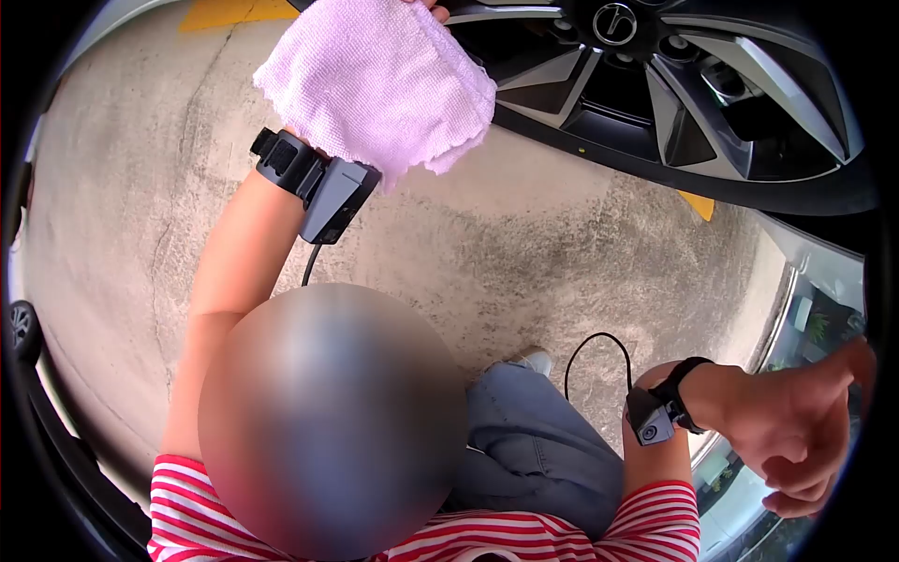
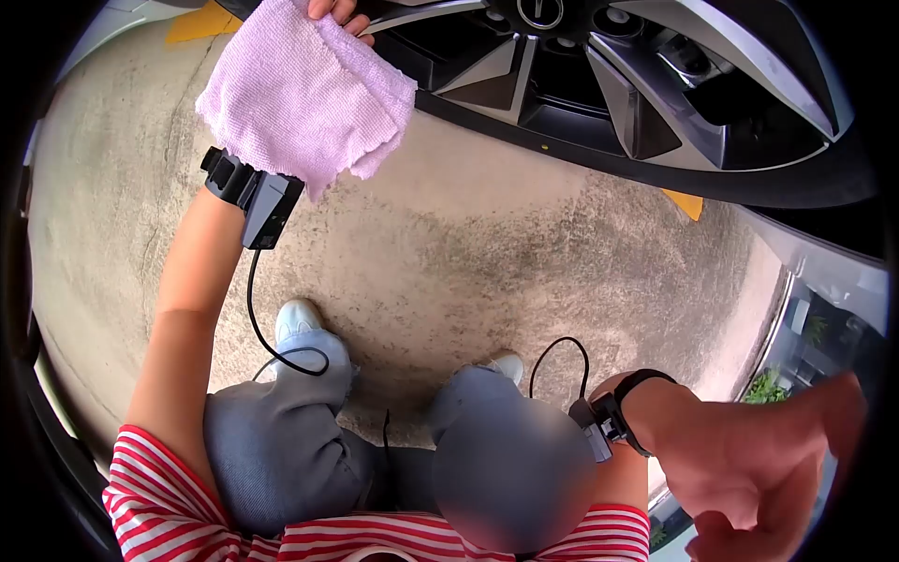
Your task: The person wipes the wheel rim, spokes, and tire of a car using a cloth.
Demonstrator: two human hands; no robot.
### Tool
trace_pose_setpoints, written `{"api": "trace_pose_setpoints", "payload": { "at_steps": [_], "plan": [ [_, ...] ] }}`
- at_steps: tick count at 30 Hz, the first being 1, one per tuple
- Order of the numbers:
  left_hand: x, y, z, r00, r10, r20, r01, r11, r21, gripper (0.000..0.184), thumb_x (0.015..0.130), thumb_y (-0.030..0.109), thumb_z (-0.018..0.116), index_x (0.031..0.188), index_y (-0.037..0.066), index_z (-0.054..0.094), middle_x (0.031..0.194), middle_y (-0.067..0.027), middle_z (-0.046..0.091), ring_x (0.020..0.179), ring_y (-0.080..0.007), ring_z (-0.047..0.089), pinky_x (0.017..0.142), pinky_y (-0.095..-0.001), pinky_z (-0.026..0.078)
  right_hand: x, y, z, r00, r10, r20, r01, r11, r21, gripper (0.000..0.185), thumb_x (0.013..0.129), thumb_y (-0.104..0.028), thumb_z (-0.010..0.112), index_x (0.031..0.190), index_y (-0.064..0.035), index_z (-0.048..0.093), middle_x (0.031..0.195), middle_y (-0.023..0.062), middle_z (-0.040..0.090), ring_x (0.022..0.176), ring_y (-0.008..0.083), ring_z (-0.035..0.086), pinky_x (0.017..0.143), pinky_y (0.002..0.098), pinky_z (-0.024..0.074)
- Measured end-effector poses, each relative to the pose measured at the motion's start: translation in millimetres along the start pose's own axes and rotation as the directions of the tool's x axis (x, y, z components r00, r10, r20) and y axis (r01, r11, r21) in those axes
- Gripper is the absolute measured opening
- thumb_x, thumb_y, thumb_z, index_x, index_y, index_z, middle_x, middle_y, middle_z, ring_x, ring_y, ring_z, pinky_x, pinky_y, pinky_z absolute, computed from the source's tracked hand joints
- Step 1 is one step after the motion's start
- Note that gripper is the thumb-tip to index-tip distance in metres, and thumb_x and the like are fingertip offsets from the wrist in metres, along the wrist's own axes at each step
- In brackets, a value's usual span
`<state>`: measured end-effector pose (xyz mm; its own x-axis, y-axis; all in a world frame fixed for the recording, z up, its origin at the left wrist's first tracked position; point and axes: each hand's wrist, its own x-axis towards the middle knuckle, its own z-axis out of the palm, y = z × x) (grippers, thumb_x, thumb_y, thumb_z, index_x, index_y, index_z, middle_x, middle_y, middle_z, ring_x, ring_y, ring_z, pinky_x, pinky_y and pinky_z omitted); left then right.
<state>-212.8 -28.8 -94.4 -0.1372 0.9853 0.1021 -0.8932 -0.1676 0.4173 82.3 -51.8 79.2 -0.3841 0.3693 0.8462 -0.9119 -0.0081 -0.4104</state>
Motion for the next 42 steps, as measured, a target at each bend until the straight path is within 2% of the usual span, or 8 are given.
{"api": "trace_pose_setpoints", "payload": {
  "at_steps": [6, 17, 29, 32, 36, 39, 41, 42],
  "plan": [
    [-1, -2, 10, 0.98, -0.035, -0.198, 0.054, 0.994, 0.092, 0.025, 0.096, 0.016, 0.044, 0.072, 0.012, 0.046, 0.075, -0.0014, 0.051, 0.07, -0.0163, 0.051, 0.069, -0.0278, 0.046, 32, 21, 17, 0.958, -0.215, 0.188, 0.186, 0.969, 0.16, 0.032, 0.081, -0.002, 0.05, 0.049, -0.0078, 0.047, 0.047, 0.0006, 0.041, 0.047, 0.0133, 0.043, 0.115, 0.0531, 0.0196],
    [-10, 3, 30, 0.883, -0.071, -0.464, 0.132, 0.986, 0.099, 0.02, 0.095, 0.021, 0.051, 0.076, 0.012, 0.053, 0.074, -0.0007, 0.056, 0.069, -0.0172, 0.055, 0.068, -0.0301, 0.048, 24, -17, 40, 0.973, -0.018, 0.231, 0.01, 0.999, 0.033, 0.032, 0.08, 0.003, 0.049, 0.051, -0.0088, 0.046, 0.05, 0.0003, 0.042, 0.05, 0.0139, 0.043, 0.112, 0.0477, 0.0304],
    [-13, 7, 6, 0.904, -0.037, -0.426, 0.053, 0.998, 0.025, 0.017, 0.092, 0.024, 0.059, 0.084, 0.009, 0.06, 0.081, -0.0029, 0.062, 0.074, -0.0183, 0.06, 0.075, -0.0322, 0.051, 24, -24, 40, 0.864, -0.059, 0.5, 0.089, 0.995, -0.036, 0.021, 0.073, 0.007, 0.049, 0.059, -0.0082, 0.054, 0.056, 0.0013, 0.048, 0.054, 0.0146, 0.046, 0.088, 0.0354, 0.0368],
    [-13, 1, -67, 0.999, 0.046, -0.019, -0.045, 0.996, 0.074, 0.034, 0.099, 0.031, 0.05, 0.124, 0.007, 0.053, 0.126, -0.0078, 0.058, 0.12, -0.0196, 0.054, 0.103, -0.0313, 0.044, 26, -23, 38, 0.761, -0.129, 0.636, 0.238, 0.967, -0.089, 0.014, 0.072, -0.004, 0.048, 0.063, -0.0147, 0.049, 0.059, -0.0031, 0.046, 0.057, 0.012, 0.045, 0.06, 0.0275, 0.0363],
    [-11, -3, -63, 0.999, 0.025, 0.037, -0.027, 0.998, 0.056, 0.034, 0.098, 0.031, 0.054, 0.124, 0.009, 0.052, 0.123, -0.0038, 0.057, 0.118, -0.0178, 0.054, 0.102, -0.0295, 0.044, 18, -24, 39, 0.71, 0.156, 0.687, -0.187, 0.982, -0.029, 0.019, 0.077, -0.003, 0.05, 0.061, -0.0097, 0.056, 0.058, 0.0023, 0.055, 0.057, 0.0154, 0.053, 0.084, 0.038, 0.0491],
    [2, -4, -72, 0.993, 0.001, 0.12, -0.055, 0.891, 0.451, 0.028, 0.098, 0.03, 0.056, 0.115, 0.008, 0.055, 0.111, -0.0032, 0.057, 0.107, -0.0137, 0.056, 0.093, -0.0273, 0.046, 21, 8, 18, 0.624, 0.514, 0.589, -0.427, 0.855, -0.293, 0.032, 0.079, -0.004, 0.053, 0.049, -0.0128, 0.044, 0.046, 0.0002, 0.041, 0.047, 0.0132, 0.044, 0.091, 0.0457, 0.0515],
    [-3, -5, -44, 0.998, -0.064, -0.019, 0.062, 0.785, 0.616, 0.021, 0.093, 0.023, 0.057, 0.102, 0.004, 0.059, 0.093, -0.0022, 0.06, 0.086, -0.0111, 0.058, 0.077, -0.0258, 0.048, 15, 21, -5, 0.354, 0.901, 0.25, -0.494, 0.407, -0.768, 0.019, 0.084, -0.023, 0.067, 0.078, -0.0051, 0.062, 0.079, 0.0088, 0.062, 0.072, 0.0237, 0.061, 0.096, 0.0466, 0.0384],
    [-6, -6, -29, 0.992, -0.096, -0.088, 0.13, 0.721, 0.681, 0.019, 0.091, 0.02, 0.057, 0.096, 0.002, 0.061, 0.084, -0.0017, 0.062, 0.076, -0.0099, 0.058, 0.069, -0.025, 0.049, 7, 35, -13, 0.421, 0.907, 0.002, -0.272, 0.128, -0.954, 0.022, 0.084, -0.025, 0.067, 0.084, -0.004, 0.063, 0.08, 0.0115, 0.063, 0.075, 0.027, 0.061, 0.091, 0.0424, 0.0433]
  ]
}}
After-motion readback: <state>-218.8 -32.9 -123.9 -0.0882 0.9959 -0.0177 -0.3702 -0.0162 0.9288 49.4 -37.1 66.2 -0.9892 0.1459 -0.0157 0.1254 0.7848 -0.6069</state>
